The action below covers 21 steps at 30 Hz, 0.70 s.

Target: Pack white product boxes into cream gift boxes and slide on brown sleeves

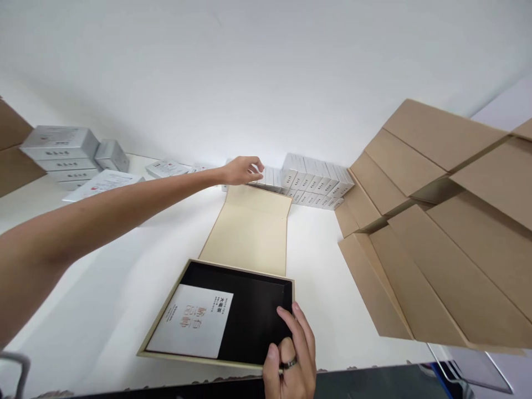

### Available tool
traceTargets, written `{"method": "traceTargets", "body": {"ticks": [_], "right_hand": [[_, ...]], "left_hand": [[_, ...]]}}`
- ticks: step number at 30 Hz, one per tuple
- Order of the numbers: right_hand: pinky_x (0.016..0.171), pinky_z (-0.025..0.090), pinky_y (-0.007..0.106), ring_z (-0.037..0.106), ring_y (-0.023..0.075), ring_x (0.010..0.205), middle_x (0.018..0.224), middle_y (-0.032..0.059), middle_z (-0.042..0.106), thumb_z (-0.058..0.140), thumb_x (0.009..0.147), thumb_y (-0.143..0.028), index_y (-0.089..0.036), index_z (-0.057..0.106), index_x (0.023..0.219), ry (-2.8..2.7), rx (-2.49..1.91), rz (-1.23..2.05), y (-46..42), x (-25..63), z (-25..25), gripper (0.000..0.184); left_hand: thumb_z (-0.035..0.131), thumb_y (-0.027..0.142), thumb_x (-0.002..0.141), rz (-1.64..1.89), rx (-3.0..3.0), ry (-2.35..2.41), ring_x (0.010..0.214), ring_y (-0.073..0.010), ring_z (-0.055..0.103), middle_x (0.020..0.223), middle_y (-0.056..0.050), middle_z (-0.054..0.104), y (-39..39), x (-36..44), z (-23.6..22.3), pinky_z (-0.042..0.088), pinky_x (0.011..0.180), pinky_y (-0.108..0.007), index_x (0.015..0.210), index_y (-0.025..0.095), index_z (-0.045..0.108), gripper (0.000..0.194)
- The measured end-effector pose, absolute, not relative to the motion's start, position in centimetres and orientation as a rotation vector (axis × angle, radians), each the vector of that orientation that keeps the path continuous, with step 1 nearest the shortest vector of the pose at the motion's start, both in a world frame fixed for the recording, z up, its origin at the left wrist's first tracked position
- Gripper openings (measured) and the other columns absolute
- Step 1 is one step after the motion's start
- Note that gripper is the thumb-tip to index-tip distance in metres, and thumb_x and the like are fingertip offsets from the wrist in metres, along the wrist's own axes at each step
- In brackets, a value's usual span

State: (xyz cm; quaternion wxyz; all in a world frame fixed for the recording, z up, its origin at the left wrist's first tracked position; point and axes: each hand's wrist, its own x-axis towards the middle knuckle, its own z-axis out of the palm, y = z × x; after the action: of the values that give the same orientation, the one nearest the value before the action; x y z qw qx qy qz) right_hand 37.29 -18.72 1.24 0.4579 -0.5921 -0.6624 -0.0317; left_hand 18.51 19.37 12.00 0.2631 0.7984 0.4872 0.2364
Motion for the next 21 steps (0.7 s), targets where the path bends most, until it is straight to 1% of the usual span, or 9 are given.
{"method": "traceTargets", "body": {"ticks": [2, 5, 7, 9, 12, 15, 18, 19, 21], "right_hand": [[0.097, 0.047, 0.041, 0.057, 0.0293, 0.133, 0.12, 0.0106, 0.071, 0.045, 0.1, -0.014, -0.021, 0.046, 0.07, -1.636, -1.447, -0.079, -18.8, 37.3, 1.3, 0.03], [0.096, 0.047, 0.042, 0.059, 0.0311, 0.131, 0.118, 0.0106, 0.072, 0.046, 0.1, -0.015, -0.021, 0.047, 0.068, -1.649, -1.44, -0.109, -18.8, 37.4, 1.5, 0.032], [0.095, 0.048, 0.043, 0.06, 0.0321, 0.13, 0.116, 0.011, 0.073, 0.047, 0.1, -0.016, -0.021, 0.049, 0.068, -1.652, -1.442, -0.136, -18.9, 37.4, 1.6, 0.032], [0.096, 0.048, 0.044, 0.06, 0.0323, 0.129, 0.115, 0.0116, 0.073, 0.046, 0.1, -0.018, -0.021, 0.048, 0.066, -1.656, -1.437, -0.138, -18.9, 37.4, 1.6, 0.034], [0.096, 0.048, 0.043, 0.06, 0.0316, 0.129, 0.114, 0.0115, 0.074, 0.046, 0.101, -0.02, -0.021, 0.047, 0.064, -1.662, -1.421, -0.126, -18.9, 37.5, 1.5, 0.037], [0.095, 0.05, 0.043, 0.062, 0.031, 0.128, 0.113, 0.0111, 0.074, 0.047, 0.1, -0.018, -0.021, 0.049, 0.064, -1.661, -1.391, -0.145, -18.8, 37.5, 1.5, 0.036], [0.096, 0.05, 0.043, 0.062, 0.0308, 0.127, 0.112, 0.0114, 0.074, 0.048, 0.099, -0.018, -0.021, 0.049, 0.064, -1.654, -1.374, -0.152, -18.7, 37.4, 1.4, 0.036], [0.096, 0.05, 0.043, 0.062, 0.0307, 0.127, 0.112, 0.0115, 0.074, 0.048, 0.099, -0.018, -0.021, 0.05, 0.064, -1.649, -1.376, -0.151, -18.7, 37.4, 1.4, 0.036], [0.096, 0.05, 0.043, 0.062, 0.0303, 0.128, 0.112, 0.0115, 0.074, 0.048, 0.1, -0.018, -0.021, 0.054, 0.066, -1.645, -1.379, -0.15, -18.6, 37.4, 1.4, 0.035]], "left_hand": [[0.068, 0.037, 0.09, 0.569, 2.163, 1.577, 0.129, -0.0317, 0.058, 0.13, -0.012, 0.065, 18.8, 15.2, 11.9, 0.043, 0.114, -0.045, 0.113, 0.019, 0.06, 0.031], [0.081, 0.051, 0.076, 0.412, 2.083, 1.95, 0.139, -0.0438, 0.045, 0.142, -0.024, 0.055, 17.9, 11.0, 10.8, 0.036, 0.117, -0.053, 0.135, 0.012, 0.051, 0.077], [0.09, 0.058, 0.065, 0.284, 2.011, 2.103, 0.14, -0.0483, 0.041, 0.144, -0.03, 0.051, 17.6, 9.3, 9.7, 0.036, 0.116, -0.055, 0.145, 0.007, 0.041, 0.107], [0.09, 0.061, 0.063, 0.198, 1.953, 2.197, 0.139, -0.0488, 0.042, 0.143, -0.031, 0.051, 17.5, 8.7, 8.5, 0.036, 0.115, -0.055, 0.15, 0.006, 0.033, 0.118], [0.083, 0.057, 0.075, 0.148, 1.924, 2.276, 0.141, -0.0473, 0.041, 0.144, -0.029, 0.052, 18.0, 8.8, 7.3, 0.03, 0.116, -0.059, 0.154, 0.008, 0.028, 0.109], [0.076, 0.057, 0.085, 0.108, 1.962, 2.234, 0.139, -0.0413, 0.044, 0.144, -0.022, 0.054, 18.6, 8.5, 7.0, 0.024, 0.12, -0.061, 0.152, 0.013, 0.038, 0.089], [0.065, 0.06, 0.094, 0.096, 2.011, 2.116, 0.13, -0.0329, 0.054, 0.14, -0.014, 0.058, 19.0, 7.4, 7.0, 0.03, 0.119, -0.057, 0.147, 0.018, 0.048, 0.071], [0.064, 0.062, 0.094, 0.107, 2.014, 2.095, 0.128, -0.0322, 0.056, 0.138, -0.014, 0.059, 19.1, 7.0, 7.0, 0.031, 0.119, -0.057, 0.148, 0.018, 0.047, 0.072], [0.069, 0.07, 0.087, 0.144, 2.0, 2.096, 0.128, -0.0342, 0.057, 0.135, -0.016, 0.062, 19.2, 6.6, 7.0, 0.029, 0.119, -0.056, 0.149, 0.017, 0.043, 0.086]]}}
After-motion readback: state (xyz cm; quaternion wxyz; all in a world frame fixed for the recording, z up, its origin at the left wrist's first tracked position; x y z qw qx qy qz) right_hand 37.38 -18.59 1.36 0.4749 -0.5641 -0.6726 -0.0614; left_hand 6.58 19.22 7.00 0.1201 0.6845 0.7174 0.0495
